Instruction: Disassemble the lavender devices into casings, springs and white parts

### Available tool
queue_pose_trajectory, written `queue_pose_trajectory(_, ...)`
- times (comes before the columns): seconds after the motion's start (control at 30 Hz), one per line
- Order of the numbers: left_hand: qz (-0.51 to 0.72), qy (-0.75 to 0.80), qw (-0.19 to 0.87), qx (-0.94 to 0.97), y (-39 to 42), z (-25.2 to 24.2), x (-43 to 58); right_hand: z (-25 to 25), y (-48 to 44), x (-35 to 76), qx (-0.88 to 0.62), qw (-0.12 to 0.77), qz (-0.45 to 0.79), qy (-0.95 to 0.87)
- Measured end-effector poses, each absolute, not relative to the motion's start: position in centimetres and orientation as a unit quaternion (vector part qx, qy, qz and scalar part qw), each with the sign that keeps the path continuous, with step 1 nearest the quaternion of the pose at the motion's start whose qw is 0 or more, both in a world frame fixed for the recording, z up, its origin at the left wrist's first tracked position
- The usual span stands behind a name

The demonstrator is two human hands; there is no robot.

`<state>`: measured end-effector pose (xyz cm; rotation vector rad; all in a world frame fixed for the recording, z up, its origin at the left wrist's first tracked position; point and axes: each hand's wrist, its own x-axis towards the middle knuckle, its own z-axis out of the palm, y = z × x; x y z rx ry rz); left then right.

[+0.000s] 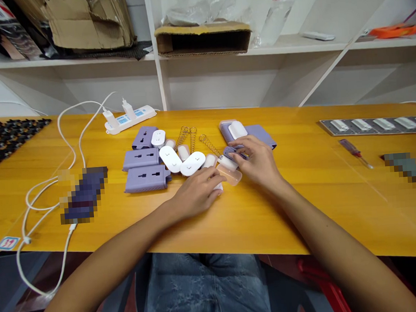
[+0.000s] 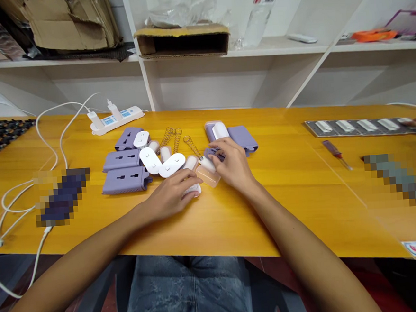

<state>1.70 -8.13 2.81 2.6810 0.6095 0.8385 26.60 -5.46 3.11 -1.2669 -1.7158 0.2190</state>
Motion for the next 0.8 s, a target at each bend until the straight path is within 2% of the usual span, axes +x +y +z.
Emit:
queue_pose_trajectory(0.2,0.369,0.23,0.129,0.891,-8.1,3.2,1.9,3.6,-6.1,25.4,-0.459,0.568,0.193,-0.656)
queue_pose_trajectory(0.43,0.452,0.271,0.15,0.836,-7.9,3.4,2.2,4.5,-7.7,23.7,-0.385,0.556,0.331,-0.658)
queue_pose_trajectory(0.8,0.492,0.274,0.159,0.811,-7.5,3.3,1.9,4.8,-8.1,23.2,-0.34,0.56,0.358,-0.665)
